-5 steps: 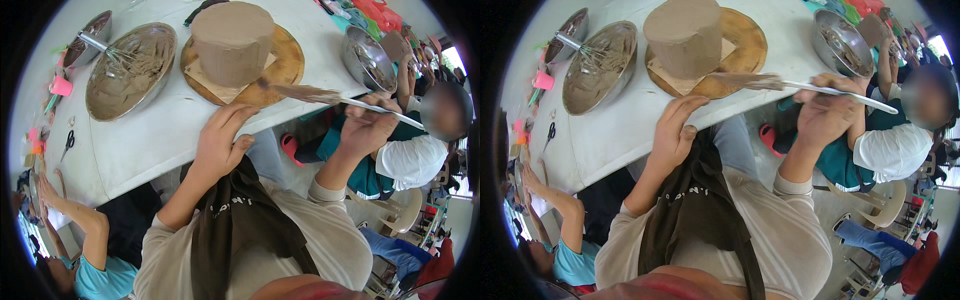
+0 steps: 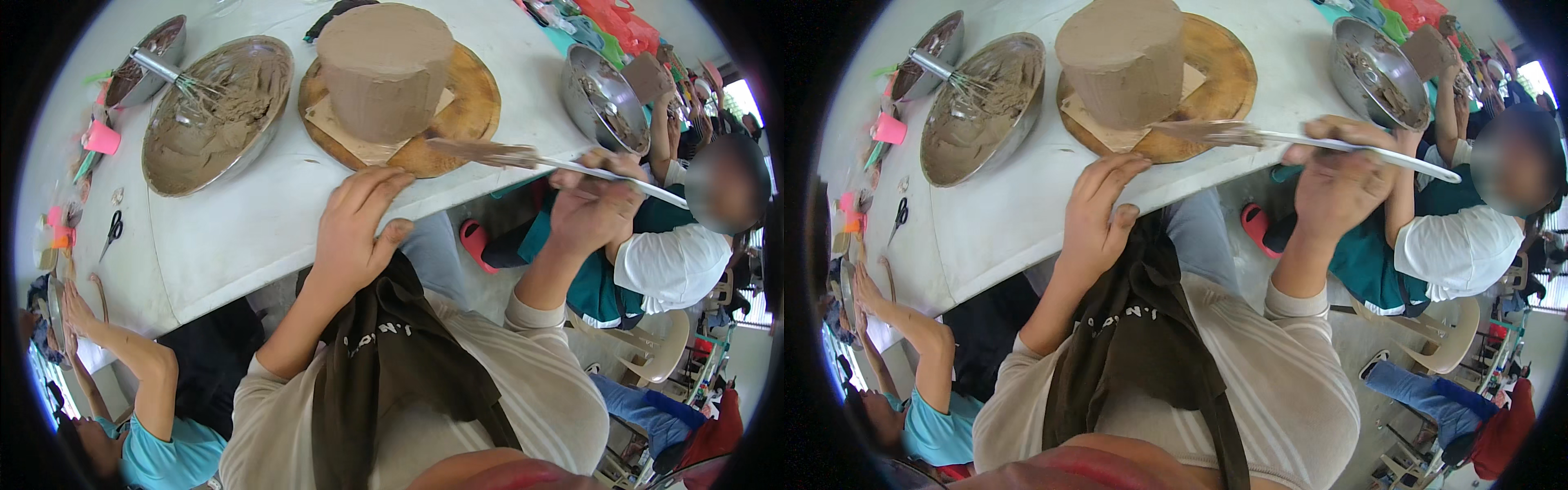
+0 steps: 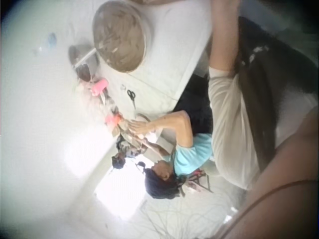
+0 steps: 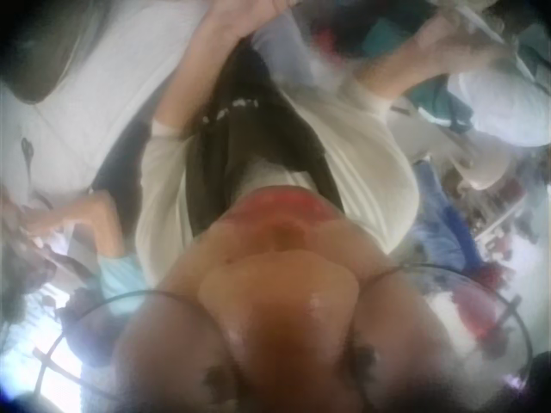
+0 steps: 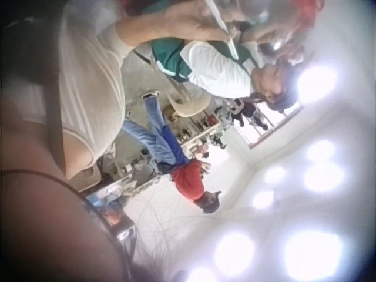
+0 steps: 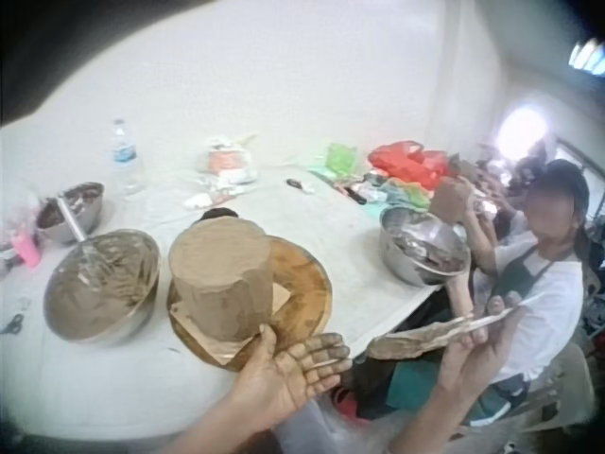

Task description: The person uses a spatula to spread chocolate frosting onto a cylindrical cake placed on a wooden board. They repeatedly smooth the sides and top of the cake, occasionally dipping the spatula into a bowl of frosting to replenish the amount on the tool.

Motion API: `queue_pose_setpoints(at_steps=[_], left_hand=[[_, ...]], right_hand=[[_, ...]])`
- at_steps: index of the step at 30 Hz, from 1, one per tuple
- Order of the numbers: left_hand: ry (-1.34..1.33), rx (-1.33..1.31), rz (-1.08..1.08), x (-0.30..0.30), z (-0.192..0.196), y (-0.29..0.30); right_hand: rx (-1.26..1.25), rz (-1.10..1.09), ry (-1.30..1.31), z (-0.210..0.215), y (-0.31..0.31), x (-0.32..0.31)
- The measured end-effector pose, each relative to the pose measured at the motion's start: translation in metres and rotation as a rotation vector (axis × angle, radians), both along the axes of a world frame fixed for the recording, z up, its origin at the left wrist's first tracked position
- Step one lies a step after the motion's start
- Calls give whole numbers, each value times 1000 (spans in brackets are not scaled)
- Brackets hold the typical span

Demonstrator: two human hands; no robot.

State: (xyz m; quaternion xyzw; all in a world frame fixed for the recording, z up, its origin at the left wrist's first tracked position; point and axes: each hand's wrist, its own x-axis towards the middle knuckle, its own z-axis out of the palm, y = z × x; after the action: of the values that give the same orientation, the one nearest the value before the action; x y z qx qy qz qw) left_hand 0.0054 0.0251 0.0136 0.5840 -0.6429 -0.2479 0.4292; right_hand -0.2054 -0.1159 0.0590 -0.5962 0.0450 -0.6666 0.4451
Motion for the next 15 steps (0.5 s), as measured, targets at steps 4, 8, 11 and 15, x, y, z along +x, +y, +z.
queue_pose_setpoints(at_steps=[4,8,11,15], left_hand=[[-436,-149,291,11,-16,15],[-460,-114,289,9,-15,15],[-448,-101,279,11,-15,16],[-419,-105,254,10,-14,13]], right_hand=[[-202,56,195,2,6,52],[-266,107,309,4,4,74],[-355,82,352,23,-3,77],[-460,23,52,72,-7,64]])
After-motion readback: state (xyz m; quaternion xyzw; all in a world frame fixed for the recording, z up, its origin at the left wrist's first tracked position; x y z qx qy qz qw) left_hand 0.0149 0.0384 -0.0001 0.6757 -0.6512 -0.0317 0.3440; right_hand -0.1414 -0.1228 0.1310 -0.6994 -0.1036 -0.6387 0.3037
